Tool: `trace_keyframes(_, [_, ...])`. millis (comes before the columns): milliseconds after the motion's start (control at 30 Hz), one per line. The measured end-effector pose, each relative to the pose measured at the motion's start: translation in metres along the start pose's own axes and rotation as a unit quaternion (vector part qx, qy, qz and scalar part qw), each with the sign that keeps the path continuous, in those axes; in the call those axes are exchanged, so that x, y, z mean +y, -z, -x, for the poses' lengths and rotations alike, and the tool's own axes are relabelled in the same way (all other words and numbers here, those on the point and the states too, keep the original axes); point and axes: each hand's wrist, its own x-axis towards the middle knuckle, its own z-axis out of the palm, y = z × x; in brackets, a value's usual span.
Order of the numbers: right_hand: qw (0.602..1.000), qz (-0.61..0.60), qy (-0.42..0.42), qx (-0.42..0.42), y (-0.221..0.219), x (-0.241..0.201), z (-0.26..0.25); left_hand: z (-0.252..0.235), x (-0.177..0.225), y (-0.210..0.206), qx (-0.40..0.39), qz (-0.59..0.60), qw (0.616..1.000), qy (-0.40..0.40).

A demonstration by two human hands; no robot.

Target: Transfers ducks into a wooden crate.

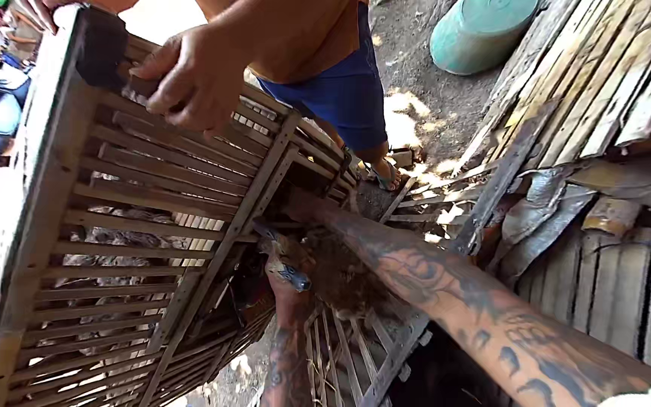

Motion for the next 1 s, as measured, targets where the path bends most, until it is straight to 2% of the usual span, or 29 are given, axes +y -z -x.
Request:
trace_keyframes(67, [0.997,0.021,0.072,-0.028,0.016,0.013,0.051,0.003,-0.001,0.007,-0.001,0.026,0.999,0.032])
trace_keyframes(133, [0.983,0.049,0.106,-0.139,0.028,0.021,0.095,0.004,0.005,0.013,-0.025,0.085,0.995,0.051])
trace_keyframes(200, [0.964,0.112,0.077,-0.230,0.032,0.027,0.116,0.005,0.009,0.014,-0.068,0.142,0.987,0.041])
trace_keyframes(300, [0.944,0.209,0.027,-0.253,0.033,0.015,0.109,-0.002,0.007,0.015,-0.149,0.190,0.970,0.010])
trace_keyframes(367, [0.940,0.210,-0.004,-0.268,0.026,-0.002,0.110,-0.007,0.011,0.022,-0.165,0.181,0.969,0.002])
trace_keyframes(467, [0.970,0.118,-0.035,-0.211,0.019,-0.017,0.130,-0.008,0.028,0.025,-0.138,0.137,0.980,-0.041])
trace_keyframes(533, [0.982,0.084,-0.071,-0.151,0.020,-0.025,0.143,0.001,0.028,0.031,-0.111,0.109,0.988,-0.020])
trace_keyframes(633, [0.980,0.094,-0.120,-0.126,0.023,-0.027,0.145,0.013,0.028,0.029,0.005,0.037,0.999,0.039])
trace_keyframes(700, [0.979,0.090,-0.159,-0.090,0.022,-0.029,0.139,0.013,0.025,0.024,0.071,0.014,0.996,0.047])
trace_keyframes(833, [0.958,0.031,-0.283,0.035,0.016,-0.014,0.079,0.002,0.015,0.013,0.162,0.073,0.983,0.038])
trace_keyframes(900, [0.960,0.017,-0.264,0.088,0.015,-0.006,0.032,0.008,0.013,0.016,0.142,0.107,0.983,0.035])
trace_keyframes(1000, [0.965,-0.024,-0.232,0.121,0.015,-0.029,-0.005,0.042,0.017,0.041,0.124,0.134,0.983,0.024])
